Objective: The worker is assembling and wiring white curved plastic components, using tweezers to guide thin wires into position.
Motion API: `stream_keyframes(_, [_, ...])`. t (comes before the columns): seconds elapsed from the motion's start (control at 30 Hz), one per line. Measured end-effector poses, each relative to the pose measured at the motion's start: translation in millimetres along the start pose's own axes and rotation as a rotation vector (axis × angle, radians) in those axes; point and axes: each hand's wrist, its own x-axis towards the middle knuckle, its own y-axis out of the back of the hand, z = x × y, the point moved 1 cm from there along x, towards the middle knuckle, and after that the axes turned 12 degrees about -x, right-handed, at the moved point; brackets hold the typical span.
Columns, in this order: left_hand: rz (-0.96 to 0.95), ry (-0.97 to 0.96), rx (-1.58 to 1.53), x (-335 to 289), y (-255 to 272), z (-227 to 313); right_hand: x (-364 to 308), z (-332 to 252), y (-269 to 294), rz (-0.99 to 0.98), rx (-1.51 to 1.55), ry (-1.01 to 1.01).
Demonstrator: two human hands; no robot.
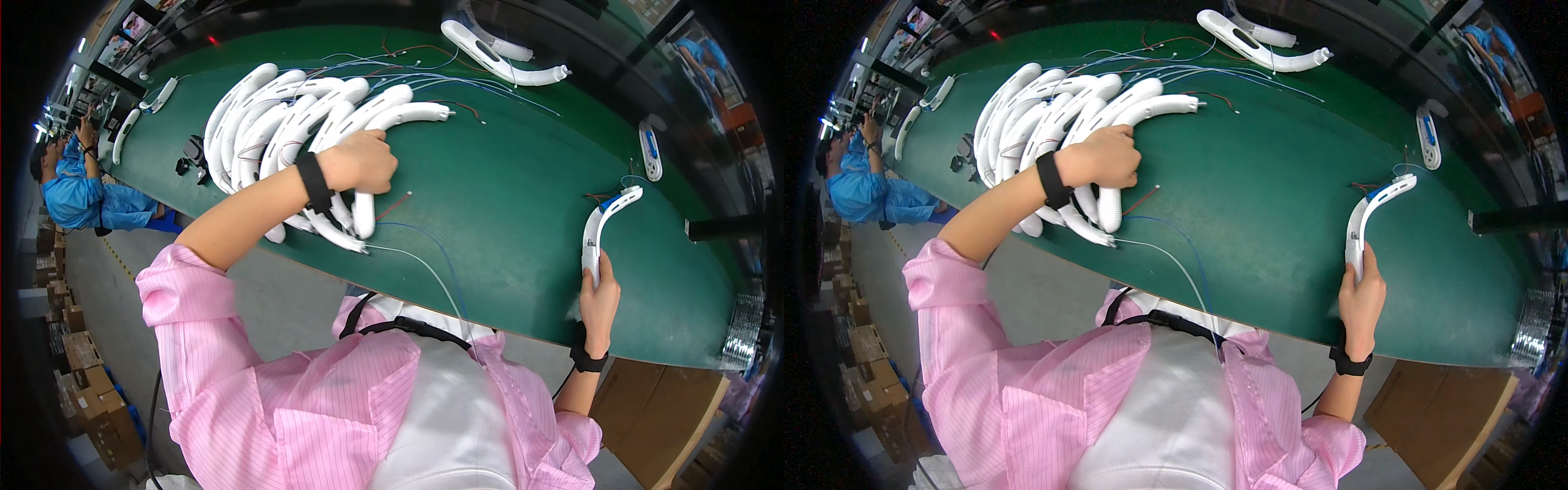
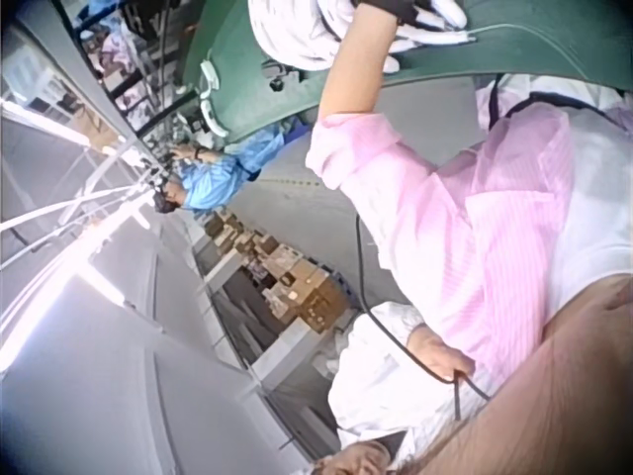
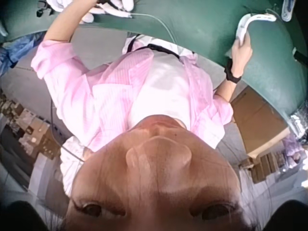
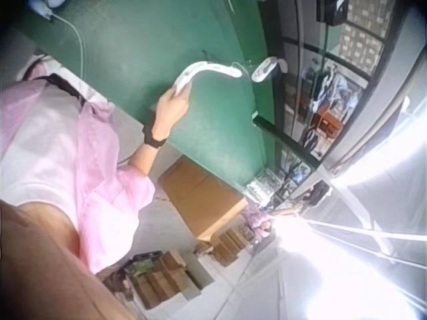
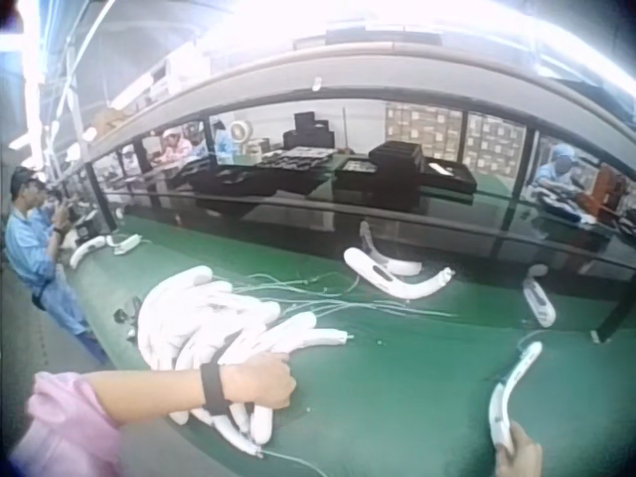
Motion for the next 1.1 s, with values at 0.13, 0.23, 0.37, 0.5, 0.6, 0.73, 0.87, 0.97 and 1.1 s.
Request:
stream_keyframes(0.13, [0.09, 0.061, 0.012, 4, -17, -21, 5, 33, -5, -0.011, 0.049, -0.015])
stream_keyframes(0.23, [0.102, 0.027, -0.024, 7, -24, -43, 7, 44, -7, -0.06, 0.094, -0.052])
stream_keyframes(0.37, [-0.055, 0.083, -0.017, 3, -4, -24, 8, 43, -7, -0.134, 0.196, -0.136])
stream_keyframes(0.5, [0.298, -0.009, -0.329, -37, 16, 21, -1, 29, -11, -0.186, 0.59, 0.011])
stream_keyframes(0.6, [0.408, 0.004, -0.86, -42, 35, 87, -18, -2, 2, -0.302, 0.718, 0.009])
stream_keyframes(0.73, [0.275, 0.032, -1.451, -20, 13, 142, -34, -51, 6, -0.287, 0.508, 0.377])
stream_keyframes(0.87, [0.676, -0.005, -2.13, 6, -8, 160, -37, -105, 12, -0.08, 0.238, 0.735])
stream_keyframes(0.97, [0.806, -0.086, -2.269, 9, -5, 163, -35, -114, 18, -0.148, 0.374, 0.773])
stream_keyframes(1.1, [0.805, -0.148, -2.077, 10, -8, 168, -28, -100, 5, -0.402, 0.997, 0.274])
